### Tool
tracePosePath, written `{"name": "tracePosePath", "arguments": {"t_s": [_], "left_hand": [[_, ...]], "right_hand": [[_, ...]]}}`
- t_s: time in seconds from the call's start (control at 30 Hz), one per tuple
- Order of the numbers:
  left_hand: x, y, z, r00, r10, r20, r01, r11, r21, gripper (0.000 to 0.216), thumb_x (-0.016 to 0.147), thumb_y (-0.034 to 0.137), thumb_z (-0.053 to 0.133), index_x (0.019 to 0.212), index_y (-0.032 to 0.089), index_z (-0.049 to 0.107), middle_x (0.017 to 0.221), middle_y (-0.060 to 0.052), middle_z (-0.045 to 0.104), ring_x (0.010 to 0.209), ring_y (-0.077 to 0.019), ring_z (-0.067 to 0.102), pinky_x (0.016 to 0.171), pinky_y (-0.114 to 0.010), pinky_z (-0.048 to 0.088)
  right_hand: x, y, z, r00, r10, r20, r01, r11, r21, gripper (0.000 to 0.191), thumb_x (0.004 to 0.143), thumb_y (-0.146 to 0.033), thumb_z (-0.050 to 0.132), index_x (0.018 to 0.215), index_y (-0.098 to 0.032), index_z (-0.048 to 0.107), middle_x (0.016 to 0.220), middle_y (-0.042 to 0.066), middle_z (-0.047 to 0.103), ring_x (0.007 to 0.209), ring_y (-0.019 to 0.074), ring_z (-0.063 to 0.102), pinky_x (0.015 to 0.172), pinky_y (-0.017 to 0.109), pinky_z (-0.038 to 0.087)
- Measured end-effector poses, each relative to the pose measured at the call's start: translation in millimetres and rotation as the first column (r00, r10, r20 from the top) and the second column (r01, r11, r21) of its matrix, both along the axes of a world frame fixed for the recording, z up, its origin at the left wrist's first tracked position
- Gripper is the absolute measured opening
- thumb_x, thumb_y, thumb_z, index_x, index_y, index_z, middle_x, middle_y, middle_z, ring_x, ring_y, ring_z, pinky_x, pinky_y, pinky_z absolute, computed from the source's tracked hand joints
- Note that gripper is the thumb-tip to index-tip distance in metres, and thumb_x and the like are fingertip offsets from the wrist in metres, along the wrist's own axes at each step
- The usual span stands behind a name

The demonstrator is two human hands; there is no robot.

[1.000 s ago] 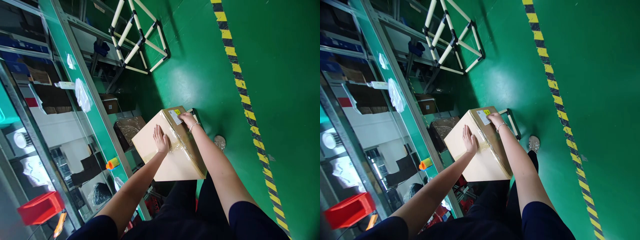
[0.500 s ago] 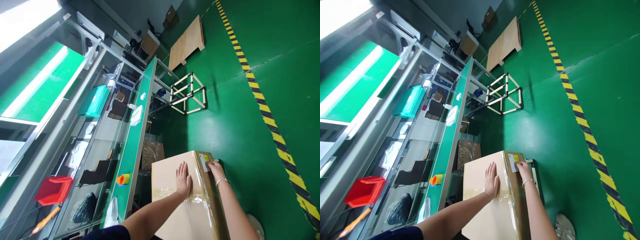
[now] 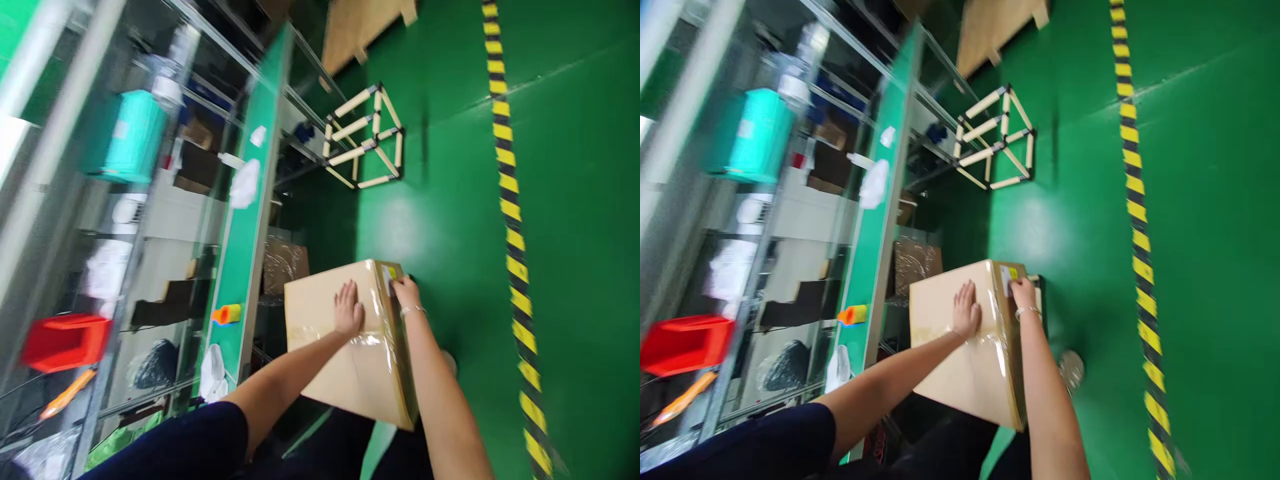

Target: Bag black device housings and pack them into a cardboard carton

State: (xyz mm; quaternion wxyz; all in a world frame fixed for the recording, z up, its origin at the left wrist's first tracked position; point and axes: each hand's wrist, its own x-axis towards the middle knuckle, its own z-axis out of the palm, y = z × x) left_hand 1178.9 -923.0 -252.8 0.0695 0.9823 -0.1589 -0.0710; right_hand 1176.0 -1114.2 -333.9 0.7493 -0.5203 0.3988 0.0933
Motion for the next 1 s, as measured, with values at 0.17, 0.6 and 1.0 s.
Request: {"name": "tracePosePath", "arguments": {"t_s": [0.17,0.6,1.0], "left_hand": [[4.8,3.1,-3.0,0.999,-0.013,-0.04,0.011,0.999,-0.05,0.064,0.093,0.033,0.043,0.154,0.016,0.045,0.163,-0.014,0.04,0.154,-0.0305,0.03,0.127,-0.056,0.016],[3.7,4.5,-2.2,0.999,-0.025,-0.024,0.024,0.999,-0.033,0.067,0.091,0.032,0.042,0.155,0.013,0.044,0.163,-0.015,0.039,0.154,-0.0311,0.03,0.126,-0.055,0.017],[4.7,8.1,-3.7,0.999,-0.038,-0.014,0.038,0.999,0.028,0.066,0.092,0.03,0.04,0.156,0.013,0.042,0.164,-0.014,0.038,0.155,-0.0292,0.028,0.127,-0.052,0.018]], "right_hand": [[5.1,13.4,-16.5,0.994,-0.035,-0.099,0.039,0.999,0.034,0.014,0.061,-0.038,0.064,0.059,-0.025,0.058,0.069,0.003,0.068,0.074,0.0212,0.062,0.069,0.03,0.044],[1.6,24.3,-22.3,0.989,-0.128,-0.074,0.139,0.975,0.174,0.018,0.061,-0.041,0.065,0.067,-0.024,0.062,0.072,0.001,0.071,0.071,0.0204,0.064,0.063,0.029,0.047],[-8.3,5.7,-21.9,0.973,-0.166,0.157,0.156,0.985,0.078,0.044,0.08,-0.06,0.065,0.103,-0.024,0.075,0.126,0.008,0.073,0.128,0.0267,0.06,0.115,0.041,0.04]]}}
